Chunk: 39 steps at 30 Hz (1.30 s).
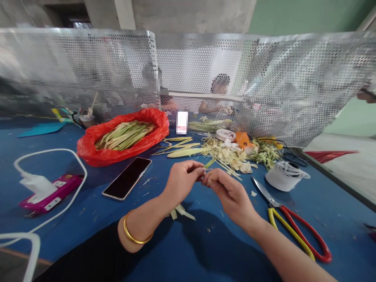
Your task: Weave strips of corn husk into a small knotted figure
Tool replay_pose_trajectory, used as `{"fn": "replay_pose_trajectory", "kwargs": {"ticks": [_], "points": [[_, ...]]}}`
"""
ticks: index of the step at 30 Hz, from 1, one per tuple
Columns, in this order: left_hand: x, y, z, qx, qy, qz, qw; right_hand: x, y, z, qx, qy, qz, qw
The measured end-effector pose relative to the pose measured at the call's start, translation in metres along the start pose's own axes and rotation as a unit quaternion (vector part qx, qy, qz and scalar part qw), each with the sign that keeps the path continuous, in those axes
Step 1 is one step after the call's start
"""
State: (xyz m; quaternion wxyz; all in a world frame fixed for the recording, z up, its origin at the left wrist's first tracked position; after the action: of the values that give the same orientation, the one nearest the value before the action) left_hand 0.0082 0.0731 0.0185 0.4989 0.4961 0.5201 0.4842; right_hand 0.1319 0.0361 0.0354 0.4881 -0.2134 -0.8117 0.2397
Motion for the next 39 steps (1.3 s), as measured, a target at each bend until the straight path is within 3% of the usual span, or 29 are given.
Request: {"fn": "replay_pose_trajectory", "kwargs": {"ticks": [5,10,19,34,37,39], "points": [[0.000,-0.003,0.001,0.013,0.005,0.010,1.000,-0.002,-0.010,0.009,-0.105,-0.049,-0.056,0.992],[0.001,-0.006,0.001,0.022,0.008,0.017,1.000,-0.002,-0.018,0.011,-0.147,-0.060,-0.092,0.983],[0.002,-0.010,0.004,0.033,-0.008,0.007,0.999,-0.003,-0.016,0.012,-0.114,-0.062,-0.085,0.988],[0.009,-0.029,0.007,-0.188,-0.110,-0.195,0.956,-0.004,0.002,0.001,-0.031,-0.006,-0.027,0.999],[0.010,-0.026,0.006,-0.162,-0.115,-0.185,0.962,-0.003,0.003,0.001,-0.036,-0.009,-0.028,0.999],[0.012,-0.021,0.002,-0.105,-0.092,-0.135,0.981,-0.003,0.003,0.003,-0.048,-0.016,-0.030,0.998]]}}
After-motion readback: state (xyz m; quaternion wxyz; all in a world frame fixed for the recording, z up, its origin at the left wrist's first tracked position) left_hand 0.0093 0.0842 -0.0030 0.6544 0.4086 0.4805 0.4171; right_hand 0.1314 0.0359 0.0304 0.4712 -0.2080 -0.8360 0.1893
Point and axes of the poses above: each hand's wrist, its own x-axis towards the middle knuckle, its own z-axis out of the palm, y = z × x, the point moved 7 cm from there along x, towards the middle knuckle, and after that the axes turned 9 degrees about -z, right-handed, at the moved point
